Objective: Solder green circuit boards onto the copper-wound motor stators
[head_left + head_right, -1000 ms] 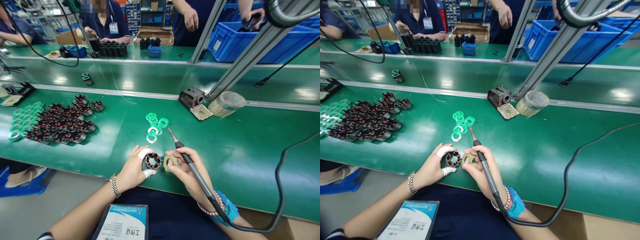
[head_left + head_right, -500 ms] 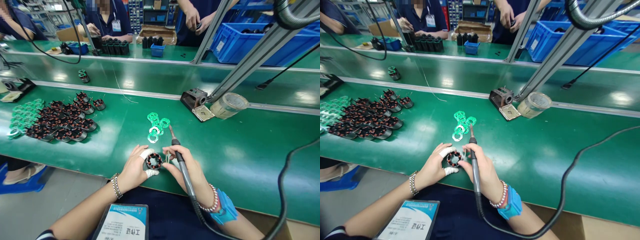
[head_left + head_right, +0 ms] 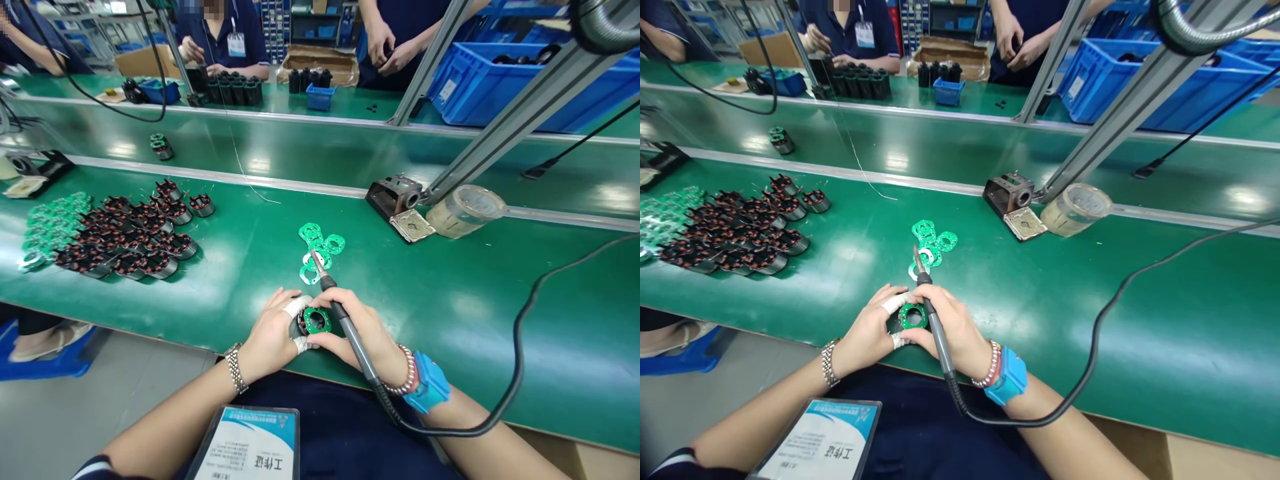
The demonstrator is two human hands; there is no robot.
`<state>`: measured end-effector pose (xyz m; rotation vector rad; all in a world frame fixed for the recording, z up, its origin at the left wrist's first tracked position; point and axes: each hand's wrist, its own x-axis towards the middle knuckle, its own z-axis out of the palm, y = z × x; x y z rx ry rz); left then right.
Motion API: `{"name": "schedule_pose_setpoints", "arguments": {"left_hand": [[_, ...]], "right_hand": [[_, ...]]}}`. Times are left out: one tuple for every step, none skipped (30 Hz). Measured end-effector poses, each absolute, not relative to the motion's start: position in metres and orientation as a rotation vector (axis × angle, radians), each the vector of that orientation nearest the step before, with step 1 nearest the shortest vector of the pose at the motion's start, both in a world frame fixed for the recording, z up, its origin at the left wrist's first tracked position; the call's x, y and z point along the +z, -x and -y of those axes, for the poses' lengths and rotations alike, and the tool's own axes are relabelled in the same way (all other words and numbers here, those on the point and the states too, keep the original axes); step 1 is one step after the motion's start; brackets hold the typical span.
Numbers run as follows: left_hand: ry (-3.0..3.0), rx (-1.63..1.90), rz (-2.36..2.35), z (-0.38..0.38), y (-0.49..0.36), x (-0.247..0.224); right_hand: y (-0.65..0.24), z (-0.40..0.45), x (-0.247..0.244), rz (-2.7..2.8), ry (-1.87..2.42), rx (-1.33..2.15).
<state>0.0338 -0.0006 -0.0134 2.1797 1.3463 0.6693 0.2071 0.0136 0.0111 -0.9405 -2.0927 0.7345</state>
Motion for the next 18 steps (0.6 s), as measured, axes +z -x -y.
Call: {"name": "schedule_pose_setpoints", "arguments": {"left_hand": [[-2.179,0.663,-1.344,0.0,-0.034,-0.013],[-2.178,0.656,-1.34,-0.001,-0.033,-0.013],[-2.177,0.651,-1.335,-0.001,-0.033,-0.012],[-2.175,0.647,-1.329,-0.002,-0.033,-0.012],[-2.174,0.644,-1.324,-0.002,-0.032,-0.012],[-2.174,0.643,-1.322,-0.003,-0.032,-0.012],[-2.175,0.642,-1.32,-0.003,-0.032,-0.012],[-2.177,0.641,-1.32,-0.003,-0.032,-0.012],[-2.18,0.64,-1.323,-0.003,-0.032,-0.013],[-2.182,0.639,-1.328,-0.002,-0.032,-0.013],[-2.186,0.638,-1.334,-0.002,-0.032,-0.014],[-2.19,0.636,-1.339,-0.001,-0.032,-0.015],[-2.193,0.636,-1.344,-0.001,-0.032,-0.015],[-2.196,0.638,-1.346,-0.001,-0.032,-0.016],[-2.199,0.642,-1.345,0.0,-0.033,-0.016],[-2.201,0.651,-1.343,0.0,-0.033,-0.017],[-2.203,0.66,-1.338,0.0,-0.033,-0.017],[-2.206,0.667,-1.33,0.0,-0.032,-0.018]], "right_hand": [[-0.208,-0.014,0.011,2.117,0.917,0.732],[-0.208,-0.014,0.012,2.147,0.893,0.733],[-0.209,-0.014,0.012,2.175,0.871,0.734],[-0.209,-0.015,0.013,2.198,0.854,0.734],[-0.209,-0.015,0.013,2.213,0.845,0.73],[-0.209,-0.015,0.014,2.222,0.837,0.723],[-0.209,-0.015,0.014,2.226,0.83,0.714],[-0.208,-0.015,0.014,2.226,0.826,0.706],[-0.208,-0.015,0.013,2.223,0.826,0.703],[-0.207,-0.014,0.012,2.214,0.833,0.7],[-0.206,-0.013,0.011,2.199,0.844,0.694],[-0.205,-0.012,0.01,2.182,0.856,0.684],[-0.204,-0.011,0.009,2.163,0.868,0.669],[-0.203,-0.011,0.007,2.149,0.873,0.651],[-0.203,-0.011,0.006,2.14,0.87,0.633],[-0.203,-0.011,0.005,2.137,0.86,0.617],[-0.202,-0.012,0.004,2.14,0.842,0.603],[-0.203,-0.013,0.003,2.147,0.82,0.59]]}}
